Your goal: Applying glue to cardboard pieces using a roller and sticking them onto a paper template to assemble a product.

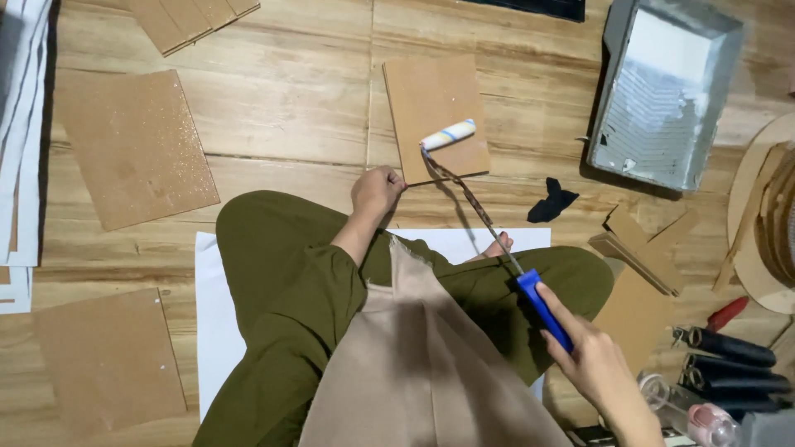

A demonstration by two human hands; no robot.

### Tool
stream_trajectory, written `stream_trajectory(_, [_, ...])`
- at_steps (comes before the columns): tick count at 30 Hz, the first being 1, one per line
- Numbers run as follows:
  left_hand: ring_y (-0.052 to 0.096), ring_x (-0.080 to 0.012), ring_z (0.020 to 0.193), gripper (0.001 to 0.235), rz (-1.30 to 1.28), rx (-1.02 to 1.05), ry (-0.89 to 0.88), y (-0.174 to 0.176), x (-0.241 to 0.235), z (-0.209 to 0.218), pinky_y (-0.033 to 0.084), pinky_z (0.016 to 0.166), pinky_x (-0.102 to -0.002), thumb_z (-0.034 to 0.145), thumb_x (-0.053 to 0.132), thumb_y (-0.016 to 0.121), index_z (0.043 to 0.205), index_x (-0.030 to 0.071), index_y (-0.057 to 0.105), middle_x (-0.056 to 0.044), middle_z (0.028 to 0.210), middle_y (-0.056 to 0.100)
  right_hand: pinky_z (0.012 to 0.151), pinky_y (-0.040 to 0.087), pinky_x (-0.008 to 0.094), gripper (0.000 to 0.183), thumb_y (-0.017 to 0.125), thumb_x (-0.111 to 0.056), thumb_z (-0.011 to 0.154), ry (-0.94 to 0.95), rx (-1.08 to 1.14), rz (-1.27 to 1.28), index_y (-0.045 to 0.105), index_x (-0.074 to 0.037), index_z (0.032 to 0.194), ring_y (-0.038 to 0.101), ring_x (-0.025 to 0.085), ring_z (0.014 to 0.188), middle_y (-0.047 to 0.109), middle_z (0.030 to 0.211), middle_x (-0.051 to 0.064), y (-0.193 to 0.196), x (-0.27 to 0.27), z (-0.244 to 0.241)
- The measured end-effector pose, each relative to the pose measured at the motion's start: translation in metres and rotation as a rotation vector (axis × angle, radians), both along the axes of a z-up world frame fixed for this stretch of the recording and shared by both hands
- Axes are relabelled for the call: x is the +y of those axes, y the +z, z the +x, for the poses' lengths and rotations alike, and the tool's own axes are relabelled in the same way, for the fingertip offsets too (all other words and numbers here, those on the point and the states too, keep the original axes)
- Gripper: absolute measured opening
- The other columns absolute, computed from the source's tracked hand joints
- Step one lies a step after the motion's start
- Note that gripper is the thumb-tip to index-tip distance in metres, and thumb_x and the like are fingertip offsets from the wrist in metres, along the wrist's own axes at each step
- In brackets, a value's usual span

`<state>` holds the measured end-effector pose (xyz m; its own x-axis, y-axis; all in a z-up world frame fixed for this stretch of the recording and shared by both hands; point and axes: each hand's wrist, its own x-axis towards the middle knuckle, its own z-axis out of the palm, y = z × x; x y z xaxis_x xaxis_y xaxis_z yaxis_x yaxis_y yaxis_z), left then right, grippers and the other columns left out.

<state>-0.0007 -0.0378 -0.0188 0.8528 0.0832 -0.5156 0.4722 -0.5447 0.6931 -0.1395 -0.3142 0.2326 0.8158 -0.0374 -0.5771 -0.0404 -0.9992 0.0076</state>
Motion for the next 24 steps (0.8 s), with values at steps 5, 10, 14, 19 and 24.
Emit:
stream_trajectory(5, [0.064, -0.0302, 0.084, 0.012, -0.018, 0.004, 0.01, -0.003, -0.002, -0.002, 0.049, 0.074, -0.04, 0.075, 0.028, 0.065, 0.077, 0.016, 0.065, -0.006, 0.073, 0.066, 0.069, 0.055, 0.041, 0.059, 0.055, -0.031, 0.078, 0.073, -0.065, 0.018, 0.035, -0.043, 0.133, 0.066, 0.03, 0.082, 0.067, 0.088, 0.008, -0.011, 0.022, 0.033])
stream_trajectory(10, [0.064, -0.0297, 0.086, 0.014, -0.049, 0.013, 0.043, 0.0, 0.002, -0.008, 0.049, 0.076, -0.039, 0.075, 0.03, 0.064, 0.078, 0.016, 0.065, -0.006, 0.072, 0.066, 0.068, 0.052, 0.046, 0.059, 0.057, -0.025, 0.079, 0.172, -0.154, 0.168, 0.038, -0.035, 0.133, 0.063, 0.035, 0.082, 0.065, 0.086, 0.012, -0.022, 0.067, 0.087])
stream_trajectory(14, [0.064, -0.028, 0.085, 0.013, -0.074, 0.009, 0.052, -0.002, 0.005, -0.007, 0.049, 0.075, -0.039, 0.075, 0.029, 0.063, 0.076, 0.016, 0.065, -0.005, 0.071, 0.066, 0.07, 0.052, 0.046, 0.061, 0.057, -0.026, 0.078, 0.168, -0.142, 0.101, 0.037, -0.039, 0.134, 0.064, 0.034, 0.081, 0.066, 0.085, 0.012, -0.019, 0.067, 0.079])
stream_trajectory(19, [0.064, -0.03, 0.086, 0.014, 0.008, 0.026, 0.013, -0.014, -0.002, -0.001, 0.05, 0.075, -0.04, 0.075, 0.03, 0.063, 0.074, 0.017, 0.066, -0.008, 0.072, 0.067, 0.069, 0.053, 0.045, 0.061, 0.055, -0.029, 0.079, 0.165, -0.11, 0.014, 0.033, -0.039, 0.135, 0.065, 0.032, 0.08, 0.065, 0.084, 0.01, -0.019, 0.07, 0.07])
stream_trajectory(24, [0.064, -0.0295, 0.086, 0.014, 0.019, 0.054, 0.218, -0.025, 0.002, -0.002, 0.05, 0.076, -0.04, 0.074, 0.033, 0.058, 0.077, 0.022, 0.065, -0.005, 0.074, 0.067, 0.067, 0.052, 0.044, 0.06, 0.056, -0.025, 0.08, 0.183, -0.183, 0.139, 0.037, -0.038, 0.134, 0.064, 0.033, 0.079, 0.065, 0.085, 0.011, -0.034, 0.077, 0.084])
